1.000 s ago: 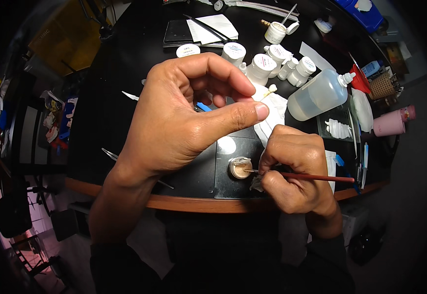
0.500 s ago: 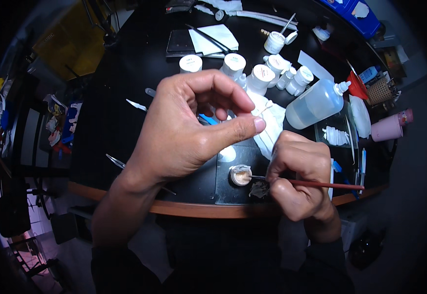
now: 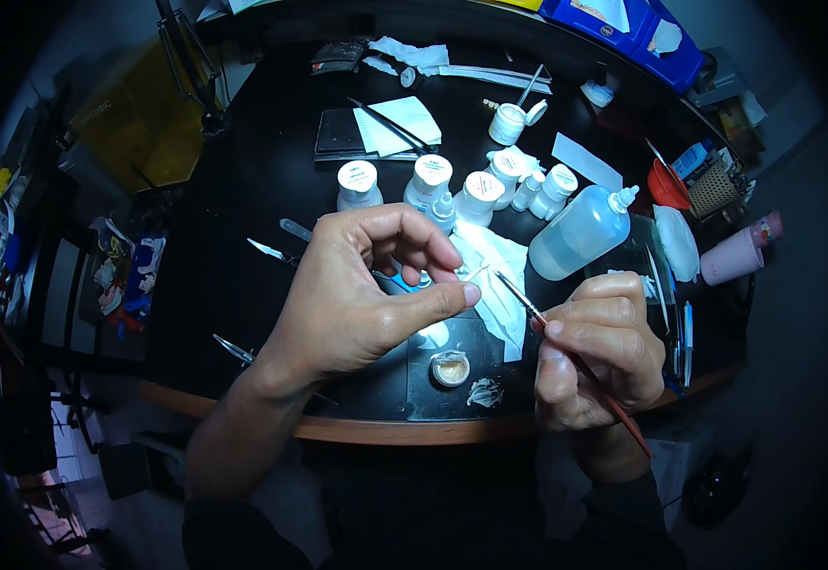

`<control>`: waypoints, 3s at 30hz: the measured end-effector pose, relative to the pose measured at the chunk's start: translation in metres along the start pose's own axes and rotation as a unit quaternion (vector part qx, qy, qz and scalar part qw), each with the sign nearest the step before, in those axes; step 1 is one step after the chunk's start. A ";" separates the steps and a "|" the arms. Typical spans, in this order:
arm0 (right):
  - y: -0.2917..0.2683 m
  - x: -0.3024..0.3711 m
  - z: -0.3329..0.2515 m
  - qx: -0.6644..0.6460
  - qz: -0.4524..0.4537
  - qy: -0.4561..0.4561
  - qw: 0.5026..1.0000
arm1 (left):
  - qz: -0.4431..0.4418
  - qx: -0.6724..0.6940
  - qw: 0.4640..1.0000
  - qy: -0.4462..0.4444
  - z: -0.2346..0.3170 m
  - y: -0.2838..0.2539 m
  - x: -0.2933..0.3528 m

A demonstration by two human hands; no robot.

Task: The person applies a substance from a container onto a dental bridge using a brush. The person then handles a dental cast.

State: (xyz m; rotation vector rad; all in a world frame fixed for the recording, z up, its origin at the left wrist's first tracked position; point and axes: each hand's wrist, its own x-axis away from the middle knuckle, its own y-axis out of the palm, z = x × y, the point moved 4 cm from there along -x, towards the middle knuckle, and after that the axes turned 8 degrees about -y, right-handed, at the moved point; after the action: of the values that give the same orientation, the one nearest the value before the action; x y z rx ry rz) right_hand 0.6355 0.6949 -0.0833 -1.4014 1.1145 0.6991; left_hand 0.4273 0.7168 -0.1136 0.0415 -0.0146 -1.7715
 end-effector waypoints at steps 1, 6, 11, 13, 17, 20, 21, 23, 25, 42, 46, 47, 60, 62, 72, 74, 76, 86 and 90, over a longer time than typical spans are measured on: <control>0.001 0.000 0.001 0.001 -0.002 0.003 1.000 | 0.001 -0.001 1.000 0.000 0.000 -0.001 0.000; 0.003 0.000 0.003 0.003 -0.007 0.011 1.000 | 0.007 -0.023 1.000 0.017 0.001 -0.001 0.000; 0.003 0.001 0.002 0.007 -0.012 0.021 1.000 | 0.012 -0.019 1.000 0.014 0.001 -0.001 0.001; 0.000 0.002 0.002 0.002 -0.011 0.023 1.000 | 0.016 -0.016 1.000 0.010 0.000 -0.002 0.001; 0.001 0.000 0.001 0.007 -0.009 0.019 1.000 | 0.018 -0.020 1.000 0.011 0.000 -0.001 0.001; 0.002 0.000 0.002 0.001 -0.011 0.022 1.000 | 0.015 -0.020 1.000 0.010 0.000 -0.002 0.001; 0.001 0.000 0.001 0.002 -0.011 0.022 1.000 | 0.013 -0.021 1.000 0.009 0.000 -0.002 0.000; 0.000 0.000 0.000 0.000 -0.010 0.023 1.000 | 0.016 -0.023 1.000 0.009 0.000 -0.001 0.001; 0.002 0.000 0.000 0.003 -0.008 0.019 1.000 | 0.019 -0.026 0.999 0.008 0.000 -0.001 0.001; 0.001 -0.001 -0.001 0.003 -0.008 0.021 1.000 | 0.012 -0.020 1.000 -0.001 0.001 -0.001 0.001; -0.001 0.001 0.001 -0.004 -0.011 0.017 1.000 | 0.015 -0.028 0.999 0.014 0.000 -0.002 0.001; -0.002 0.002 0.001 -0.012 -0.008 0.020 1.000 | 0.014 -0.026 1.000 0.009 0.000 -0.002 0.001; -0.001 0.001 0.002 -0.008 0.002 0.024 1.000 | 0.010 -0.013 1.000 -0.004 -0.001 -0.001 0.001; 0.002 -0.001 0.001 0.002 -0.001 0.013 1.000 | 0.008 -0.010 1.000 -0.004 0.000 -0.001 0.002; 0.000 0.000 -0.001 -0.001 -0.003 0.021 1.000 | 0.004 0.003 1.000 -0.009 0.002 0.000 0.002; 0.002 0.000 0.000 -0.007 -0.008 0.023 1.000 | 0.005 0.009 1.000 -0.013 0.002 0.000 0.002; -0.001 0.001 0.000 -0.011 -0.010 0.024 1.000 | 0.006 0.014 1.000 -0.016 0.002 0.000 0.003; -0.003 0.001 -0.001 -0.007 -0.006 0.021 1.000 | 0.006 0.005 1.000 0.002 0.001 0.000 0.002; 0.001 0.000 0.000 0.003 -0.001 0.016 1.000 | 0.004 0.009 1.000 -0.007 0.001 -0.001 0.003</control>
State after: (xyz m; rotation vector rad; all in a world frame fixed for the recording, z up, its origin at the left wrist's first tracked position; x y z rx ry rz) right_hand 0.6347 0.6952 -0.0837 -1.4130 1.1388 0.6739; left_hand 0.4259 0.7144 -0.1129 0.0426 -0.0402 -1.7641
